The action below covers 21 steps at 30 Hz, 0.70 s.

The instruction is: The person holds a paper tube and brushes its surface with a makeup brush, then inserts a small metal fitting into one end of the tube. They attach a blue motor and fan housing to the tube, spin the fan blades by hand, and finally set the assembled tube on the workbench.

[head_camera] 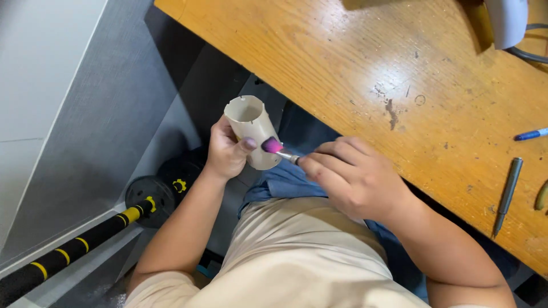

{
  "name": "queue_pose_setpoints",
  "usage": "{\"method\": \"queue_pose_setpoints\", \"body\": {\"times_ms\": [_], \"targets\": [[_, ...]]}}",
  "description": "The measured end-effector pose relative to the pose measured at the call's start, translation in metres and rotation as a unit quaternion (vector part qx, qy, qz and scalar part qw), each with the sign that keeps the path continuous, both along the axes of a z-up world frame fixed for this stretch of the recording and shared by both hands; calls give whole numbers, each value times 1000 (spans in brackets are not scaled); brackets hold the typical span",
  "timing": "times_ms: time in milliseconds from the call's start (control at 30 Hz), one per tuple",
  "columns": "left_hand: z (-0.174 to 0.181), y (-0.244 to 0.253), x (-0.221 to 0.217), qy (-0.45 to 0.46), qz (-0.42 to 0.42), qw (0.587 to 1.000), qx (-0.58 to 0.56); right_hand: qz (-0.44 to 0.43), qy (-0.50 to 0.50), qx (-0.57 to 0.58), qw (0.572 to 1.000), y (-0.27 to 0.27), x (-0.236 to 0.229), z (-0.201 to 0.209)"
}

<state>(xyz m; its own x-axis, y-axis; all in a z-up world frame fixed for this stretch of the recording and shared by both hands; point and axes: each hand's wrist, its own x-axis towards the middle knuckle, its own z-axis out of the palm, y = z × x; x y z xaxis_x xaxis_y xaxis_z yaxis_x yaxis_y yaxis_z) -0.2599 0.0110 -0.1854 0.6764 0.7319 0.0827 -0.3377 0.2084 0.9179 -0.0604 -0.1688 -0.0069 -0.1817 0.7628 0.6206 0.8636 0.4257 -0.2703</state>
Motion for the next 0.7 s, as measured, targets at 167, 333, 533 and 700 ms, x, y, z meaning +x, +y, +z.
{"method": "queue_pose_setpoints", "body": {"times_ms": [167,333,533,700], "targets": [[28,-17,20,-25,-14,1000,-7,-6,-30,-21,999,0,8,29],[63,-13,41,-40,-25,999,2,-6,-59,-158,986,-25,13,60],[89,-7,81,-52,-46,996,61,1,-53,-93,994,-30,20,95],[135,12,148,-98,-172,971,133,-197,-28,52,979,-49,57,90]]}}
